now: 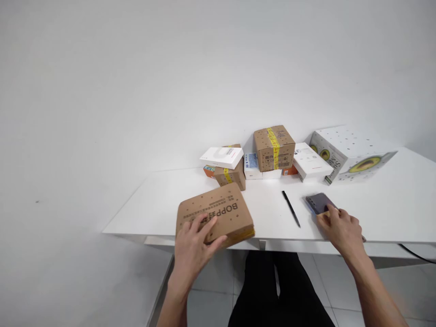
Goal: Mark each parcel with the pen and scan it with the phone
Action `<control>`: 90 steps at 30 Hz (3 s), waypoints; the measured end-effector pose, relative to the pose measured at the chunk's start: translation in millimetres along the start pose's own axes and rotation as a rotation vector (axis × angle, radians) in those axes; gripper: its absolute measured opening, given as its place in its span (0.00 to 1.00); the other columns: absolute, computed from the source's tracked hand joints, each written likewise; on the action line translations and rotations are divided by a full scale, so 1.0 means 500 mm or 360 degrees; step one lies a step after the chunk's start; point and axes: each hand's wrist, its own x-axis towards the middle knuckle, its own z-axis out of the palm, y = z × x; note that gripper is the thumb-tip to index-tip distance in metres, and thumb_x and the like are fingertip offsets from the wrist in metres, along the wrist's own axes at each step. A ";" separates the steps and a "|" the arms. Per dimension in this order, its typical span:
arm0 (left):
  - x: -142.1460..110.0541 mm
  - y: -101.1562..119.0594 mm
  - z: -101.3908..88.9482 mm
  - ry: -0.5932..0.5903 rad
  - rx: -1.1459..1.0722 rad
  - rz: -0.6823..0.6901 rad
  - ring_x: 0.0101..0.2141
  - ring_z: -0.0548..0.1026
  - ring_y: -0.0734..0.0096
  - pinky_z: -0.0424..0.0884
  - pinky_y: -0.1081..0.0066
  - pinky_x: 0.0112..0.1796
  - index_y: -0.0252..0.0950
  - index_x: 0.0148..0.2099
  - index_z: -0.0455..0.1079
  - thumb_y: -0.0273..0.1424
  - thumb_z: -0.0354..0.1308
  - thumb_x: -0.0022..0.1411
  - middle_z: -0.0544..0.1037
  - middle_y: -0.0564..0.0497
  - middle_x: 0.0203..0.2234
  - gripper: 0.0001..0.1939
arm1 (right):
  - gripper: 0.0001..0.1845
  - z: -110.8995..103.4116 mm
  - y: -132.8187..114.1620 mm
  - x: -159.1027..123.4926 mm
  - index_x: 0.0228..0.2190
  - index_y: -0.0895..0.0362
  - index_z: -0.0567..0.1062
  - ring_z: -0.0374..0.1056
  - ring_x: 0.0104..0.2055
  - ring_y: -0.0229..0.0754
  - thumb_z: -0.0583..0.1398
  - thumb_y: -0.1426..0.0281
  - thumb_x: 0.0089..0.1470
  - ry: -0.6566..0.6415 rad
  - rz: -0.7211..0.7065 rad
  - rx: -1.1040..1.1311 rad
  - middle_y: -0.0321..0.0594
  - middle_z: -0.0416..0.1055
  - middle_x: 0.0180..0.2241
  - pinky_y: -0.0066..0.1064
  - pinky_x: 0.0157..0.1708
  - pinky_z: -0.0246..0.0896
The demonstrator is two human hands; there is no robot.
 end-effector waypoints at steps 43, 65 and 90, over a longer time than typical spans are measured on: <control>0.277 -0.242 0.158 -0.0266 0.0271 -0.1086 0.56 0.55 0.33 0.66 0.45 0.46 0.47 0.64 0.57 0.46 0.45 0.64 0.60 0.45 0.62 0.28 | 0.08 0.110 -0.252 -0.096 0.40 0.57 0.74 0.66 0.44 0.48 0.56 0.73 0.59 0.0071 -0.1142 0.0778 0.46 0.73 0.40 0.43 0.45 0.67; 0.299 -0.083 0.310 -0.0086 -0.1483 -0.0734 0.49 0.72 0.56 0.69 0.56 0.50 0.36 0.56 0.67 0.18 0.52 0.50 0.75 0.43 0.47 0.29 | 0.09 0.111 -0.252 -0.097 0.41 0.57 0.74 0.66 0.45 0.48 0.56 0.74 0.58 0.0044 -0.1147 0.0765 0.46 0.73 0.41 0.44 0.45 0.67; 0.340 -0.103 0.328 -0.0255 -0.1281 -0.0496 0.52 0.69 0.58 0.64 0.57 0.53 0.37 0.57 0.66 0.18 0.50 0.51 0.74 0.43 0.49 0.30 | 0.08 0.115 -0.260 -0.099 0.39 0.56 0.74 0.66 0.43 0.48 0.56 0.74 0.58 0.0065 -0.1138 0.0691 0.45 0.73 0.40 0.45 0.45 0.66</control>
